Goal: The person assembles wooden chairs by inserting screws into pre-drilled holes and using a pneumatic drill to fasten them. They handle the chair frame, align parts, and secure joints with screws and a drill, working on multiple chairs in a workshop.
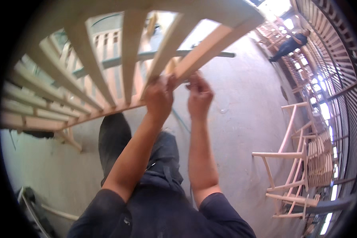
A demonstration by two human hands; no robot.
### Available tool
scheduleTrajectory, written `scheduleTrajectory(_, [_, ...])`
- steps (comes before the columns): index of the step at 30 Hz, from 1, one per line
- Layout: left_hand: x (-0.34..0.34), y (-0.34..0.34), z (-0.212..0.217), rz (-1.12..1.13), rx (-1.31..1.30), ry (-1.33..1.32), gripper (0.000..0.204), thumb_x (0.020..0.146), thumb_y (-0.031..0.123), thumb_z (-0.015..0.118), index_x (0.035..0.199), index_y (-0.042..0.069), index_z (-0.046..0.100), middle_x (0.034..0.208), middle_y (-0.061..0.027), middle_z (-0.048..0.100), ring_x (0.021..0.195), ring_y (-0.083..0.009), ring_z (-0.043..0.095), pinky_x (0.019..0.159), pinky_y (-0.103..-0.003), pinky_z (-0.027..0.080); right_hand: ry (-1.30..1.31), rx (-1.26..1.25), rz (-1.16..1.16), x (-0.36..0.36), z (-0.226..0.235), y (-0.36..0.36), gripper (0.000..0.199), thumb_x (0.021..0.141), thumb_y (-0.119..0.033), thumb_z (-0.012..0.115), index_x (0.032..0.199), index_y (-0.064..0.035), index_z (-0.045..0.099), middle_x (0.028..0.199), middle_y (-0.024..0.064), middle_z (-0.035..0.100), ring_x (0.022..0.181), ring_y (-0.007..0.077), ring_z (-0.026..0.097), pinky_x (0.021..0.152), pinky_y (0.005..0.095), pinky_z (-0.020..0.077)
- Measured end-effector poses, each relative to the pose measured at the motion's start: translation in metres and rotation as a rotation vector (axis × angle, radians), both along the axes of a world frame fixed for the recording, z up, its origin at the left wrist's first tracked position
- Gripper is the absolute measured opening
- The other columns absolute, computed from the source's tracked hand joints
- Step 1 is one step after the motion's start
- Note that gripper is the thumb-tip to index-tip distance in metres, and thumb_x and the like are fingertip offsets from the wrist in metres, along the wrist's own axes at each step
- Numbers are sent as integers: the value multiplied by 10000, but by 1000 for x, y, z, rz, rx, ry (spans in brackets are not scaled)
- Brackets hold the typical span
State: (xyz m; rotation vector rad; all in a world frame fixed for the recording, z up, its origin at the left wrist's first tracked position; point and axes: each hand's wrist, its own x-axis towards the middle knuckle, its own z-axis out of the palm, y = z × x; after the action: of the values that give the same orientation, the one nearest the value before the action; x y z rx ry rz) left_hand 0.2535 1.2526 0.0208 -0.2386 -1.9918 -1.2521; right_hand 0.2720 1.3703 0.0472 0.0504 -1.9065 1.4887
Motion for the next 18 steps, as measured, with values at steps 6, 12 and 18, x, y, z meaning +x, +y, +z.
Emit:
scheduleTrajectory(6, [6, 1, 7, -18, 2, -46, 188, 989, 233, 631, 992, 67, 720, 841, -184, 707, 755, -382, 691, 655, -479, 531, 41, -1, 22, 3, 8, -2, 279, 1010, -34, 604, 1274, 14, 681, 1185, 106, 724, 916, 109, 651, 777, 262, 545])
scheduleTrajectory(12, [12, 0, 17, -14, -78, -19, 178, 999, 186, 627, 1046, 36, 710, 855, -162, 728, 750, -310, 728, 652, -390, 554, 47, 11, 7, 14, 20, -4, 272, 1016, -42, 602, 1270, 19, 676, 1253, 149, 705, 1106, 156, 655, 905, 270, 530])
scheduleTrajectory(18, [8, -4, 27, -30, -122, -45, 178, 1013, 187, 602, 1034, 31, 686, 807, -129, 718, 726, -283, 714, 656, -385, 540, 54, 119, -21, 6, 24, 0, 260, 1017, -72, 610, 1253, 4, 688, 1212, 150, 727, 1052, 156, 680, 899, 283, 527])
